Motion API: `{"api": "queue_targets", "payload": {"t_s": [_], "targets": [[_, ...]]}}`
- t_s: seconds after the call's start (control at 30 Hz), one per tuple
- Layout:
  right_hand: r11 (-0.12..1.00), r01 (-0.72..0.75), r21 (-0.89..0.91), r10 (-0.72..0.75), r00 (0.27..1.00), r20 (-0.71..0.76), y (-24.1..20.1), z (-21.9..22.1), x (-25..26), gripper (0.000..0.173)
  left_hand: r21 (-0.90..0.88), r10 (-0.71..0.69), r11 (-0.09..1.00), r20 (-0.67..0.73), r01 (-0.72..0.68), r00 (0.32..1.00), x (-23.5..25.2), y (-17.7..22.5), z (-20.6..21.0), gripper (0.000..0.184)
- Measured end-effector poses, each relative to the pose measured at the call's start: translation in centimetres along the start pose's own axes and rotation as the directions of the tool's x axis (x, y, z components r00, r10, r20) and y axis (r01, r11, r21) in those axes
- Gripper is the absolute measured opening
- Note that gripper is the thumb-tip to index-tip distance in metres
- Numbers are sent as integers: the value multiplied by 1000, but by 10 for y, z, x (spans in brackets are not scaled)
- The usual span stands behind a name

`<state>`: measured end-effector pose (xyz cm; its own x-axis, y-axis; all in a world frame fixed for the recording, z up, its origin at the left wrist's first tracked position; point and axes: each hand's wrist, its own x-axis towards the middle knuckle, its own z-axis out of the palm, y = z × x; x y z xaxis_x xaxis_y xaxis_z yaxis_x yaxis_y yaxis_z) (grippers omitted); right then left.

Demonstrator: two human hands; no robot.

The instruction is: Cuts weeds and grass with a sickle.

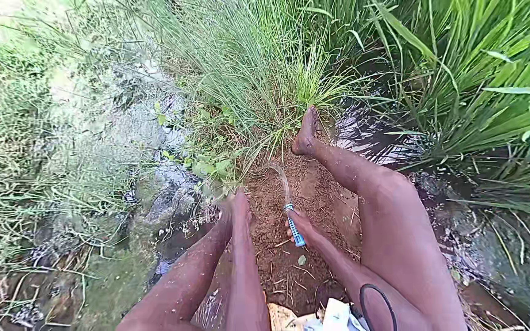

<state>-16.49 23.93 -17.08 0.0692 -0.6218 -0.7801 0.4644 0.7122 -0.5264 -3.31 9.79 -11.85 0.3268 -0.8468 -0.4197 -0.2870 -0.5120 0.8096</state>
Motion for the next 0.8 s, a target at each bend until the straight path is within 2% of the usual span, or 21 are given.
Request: {"api": "queue_targets", "payload": {"t_s": [0.1,0.23,0.3,0.37,0.43,0.5,0.63,0.73,0.8], "targets": [[1000,20,5,-20,1000,-1,2,-4,1,40,-29,146,989,191,-144,971,-35,17,24,26],[999,47,-11,-47,999,2,6,-8,5,39,66,175,976,345,-209,922,-68,58,41,26],[999,51,-15,-51,999,-6,6,-8,5,40,74,305,929,402,-363,863,-80,79,33,30],[998,59,-20,-59,998,-14,8,-6,7,39,22,469,843,457,-537,756,-80,107,22,33],[998,62,-33,-63,998,-28,10,-6,9,38,-47,638,710,464,-703,614,-66,139,17,33],[997,64,-51,-66,997,-42,11,-5,11,38,-19,701,599,496,-800,513,-60,176,1,33],[994,71,-82,-75,996,-44,13,-5,13,39,111,737,433,528,-895,422,-57,242,-47,32],[994,68,-89,-73,996,-53,14,-5,13,39,226,778,294,507,-929,370,-52,264,-90,30],[993,67,-96,-72,996,-56,13,-5,15,40,270,826,189,477,-944,302,-53,267,-123,27]]}}
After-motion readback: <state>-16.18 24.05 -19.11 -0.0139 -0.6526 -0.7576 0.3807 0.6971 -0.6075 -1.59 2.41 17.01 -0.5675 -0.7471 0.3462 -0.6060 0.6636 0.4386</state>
